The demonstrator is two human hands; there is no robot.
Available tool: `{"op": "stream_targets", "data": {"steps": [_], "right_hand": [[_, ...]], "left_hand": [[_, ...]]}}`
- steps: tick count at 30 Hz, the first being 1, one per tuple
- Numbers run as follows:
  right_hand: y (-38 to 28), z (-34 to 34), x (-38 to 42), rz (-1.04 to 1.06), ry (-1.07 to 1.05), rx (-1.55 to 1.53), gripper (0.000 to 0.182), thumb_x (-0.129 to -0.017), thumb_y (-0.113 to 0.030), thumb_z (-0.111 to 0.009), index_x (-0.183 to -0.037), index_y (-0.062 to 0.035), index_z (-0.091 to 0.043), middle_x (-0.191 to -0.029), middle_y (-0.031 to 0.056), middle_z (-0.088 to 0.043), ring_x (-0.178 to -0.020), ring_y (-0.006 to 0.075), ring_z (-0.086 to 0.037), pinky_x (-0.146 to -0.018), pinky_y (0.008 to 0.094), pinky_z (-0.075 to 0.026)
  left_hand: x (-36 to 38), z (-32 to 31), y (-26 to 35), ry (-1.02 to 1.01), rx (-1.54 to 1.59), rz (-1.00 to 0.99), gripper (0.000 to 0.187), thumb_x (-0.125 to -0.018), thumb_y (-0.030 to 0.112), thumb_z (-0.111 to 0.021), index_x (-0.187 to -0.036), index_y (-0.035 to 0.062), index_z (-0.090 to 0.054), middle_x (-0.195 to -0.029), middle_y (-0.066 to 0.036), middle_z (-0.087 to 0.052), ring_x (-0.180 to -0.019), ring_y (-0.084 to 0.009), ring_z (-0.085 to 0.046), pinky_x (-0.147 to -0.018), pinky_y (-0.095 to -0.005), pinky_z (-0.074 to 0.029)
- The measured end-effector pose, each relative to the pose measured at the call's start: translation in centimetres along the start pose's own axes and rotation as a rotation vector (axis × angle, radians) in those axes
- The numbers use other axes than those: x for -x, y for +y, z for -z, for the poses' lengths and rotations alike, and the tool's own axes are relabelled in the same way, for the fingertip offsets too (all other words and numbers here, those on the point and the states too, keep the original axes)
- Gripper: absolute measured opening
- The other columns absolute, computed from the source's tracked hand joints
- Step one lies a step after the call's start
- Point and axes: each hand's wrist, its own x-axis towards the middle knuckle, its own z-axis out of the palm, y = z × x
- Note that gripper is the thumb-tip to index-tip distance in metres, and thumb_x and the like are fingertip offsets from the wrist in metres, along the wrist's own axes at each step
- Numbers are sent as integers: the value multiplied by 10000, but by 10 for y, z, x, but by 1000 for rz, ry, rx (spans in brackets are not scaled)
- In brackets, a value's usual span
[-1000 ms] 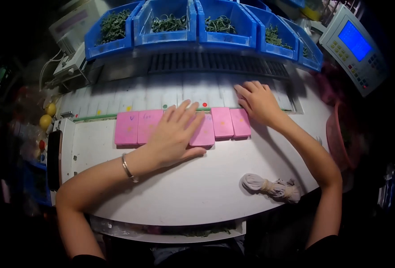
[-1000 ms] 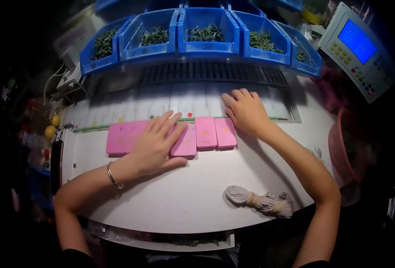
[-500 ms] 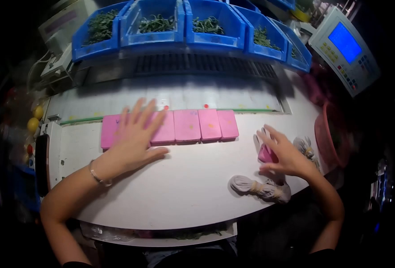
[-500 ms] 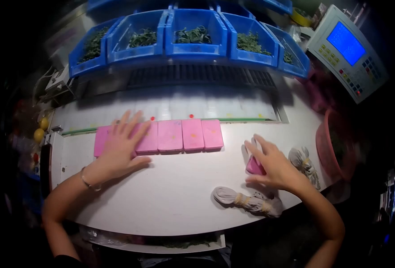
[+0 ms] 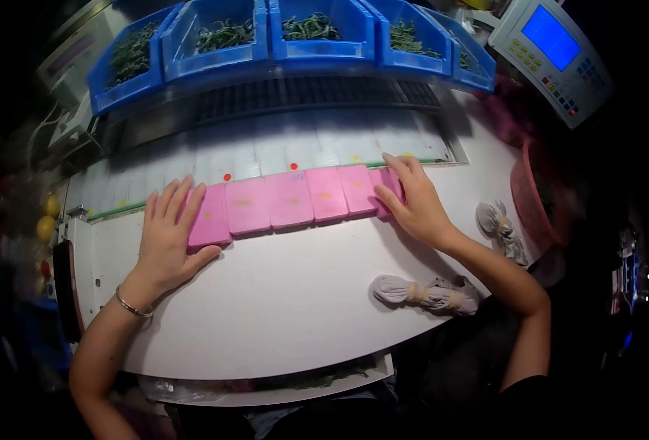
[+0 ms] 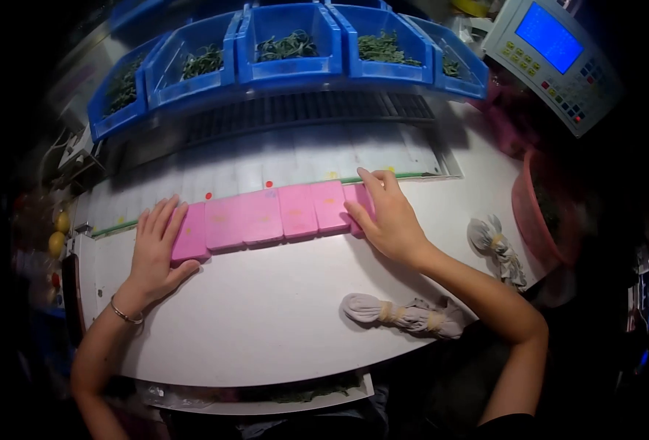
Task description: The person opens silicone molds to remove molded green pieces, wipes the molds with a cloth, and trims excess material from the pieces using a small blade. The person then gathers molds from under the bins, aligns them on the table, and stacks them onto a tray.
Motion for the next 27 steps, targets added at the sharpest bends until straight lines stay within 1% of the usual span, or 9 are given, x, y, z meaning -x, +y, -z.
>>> {"op": "stream_targets", "data": {"steps": [3,5,8,9,14,20,23,25,27], "right_hand": [[-3,-7,7,160,-13,168,552,-817,-305,-616,-1233,13,-441,-1183,237,-413,-1089,371,-436,-929,404,-370],[-9,-9,12,250,-37,450,666,-787,-350,-638,-1301,-10,-384,-1296,242,-327,-1209,392,-320,-990,455,-299],[-8,-23,-2,359,14,618,774,-737,-402,-668,-1332,-23,-348,-1358,238,-272,-1266,397,-253,-1018,477,-249],[-3,-24,-12,408,-3,556,836,-695,-458,-673,-1336,-29,-350,-1380,227,-273,-1286,377,-251,-1023,474,-239],[1,-22,-28,545,-86,539,876,-673,-516,-646,-1341,-34,-347,-1380,191,-322,-1272,337,-305,-1020,449,-245],[-9,-19,-29,544,-170,556,830,-695,-421,-635,-1354,-29,-316,-1392,202,-301,-1278,351,-291,-1034,450,-231],[-6,-23,-28,501,-168,588,769,-731,-353,-605,-1354,-16,-305,-1399,212,-286,-1287,365,-274,-1053,446,-212],[-3,-25,-26,509,-170,574,715,-765,-294,-577,-1355,-3,-296,-1403,216,-277,-1294,373,-262,-1060,443,-203],[7,-25,-24,523,-184,559,663,-800,-242,-545,-1360,4,-287,-1407,220,-271,-1302,378,-249,-1065,442,-194]], "left_hand": [[-1,-2,-1,7,-2,-6,801,-740,507,-589,-1337,28,-351,-1365,-210,-330,-1252,-389,-306,-1031,-520,-191],[-3,-4,-2,10,-2,-8,801,-741,511,-587,-1335,27,-353,-1360,-210,-334,-1249,-388,-308,-1029,-520,-196],[-2,-3,-4,7,-23,3,801,-747,521,-582,-1333,26,-355,-1353,-209,-340,-1245,-389,-309,-1024,-520,-208],[-3,-3,-4,8,-17,-17,801,-751,528,-578,-1333,25,-354,-1350,-209,-341,-1244,-390,-309,-1022,-519,-214],[-4,-1,-1,13,-2,30,808,-757,538,-576,-1340,31,-337,-1353,-207,-339,-1243,-392,-313,-1019,-518,-231],[-2,-8,-3,60,-12,20,808,-770,546,-557,-1358,46,-316,-1373,-216,-318,-1259,-397,-301,-1018,-545,-222],[6,-20,5,170,-3,112,821,-763,557,-557,-1355,42,-317,-1364,-250,-309,-1267,-433,-264,-1018,-573,-202],[15,-9,24,275,87,117,791,-742,503,-613,-1319,24,-361,-1359,-257,-311,-1259,-432,-272,-1027,-570,-174],[42,10,52,363,233,26,702,-756,428,-633,-1275,10,-414,-1304,-266,-374,-1248,-406,-301,-1037,-540,-209]]}}
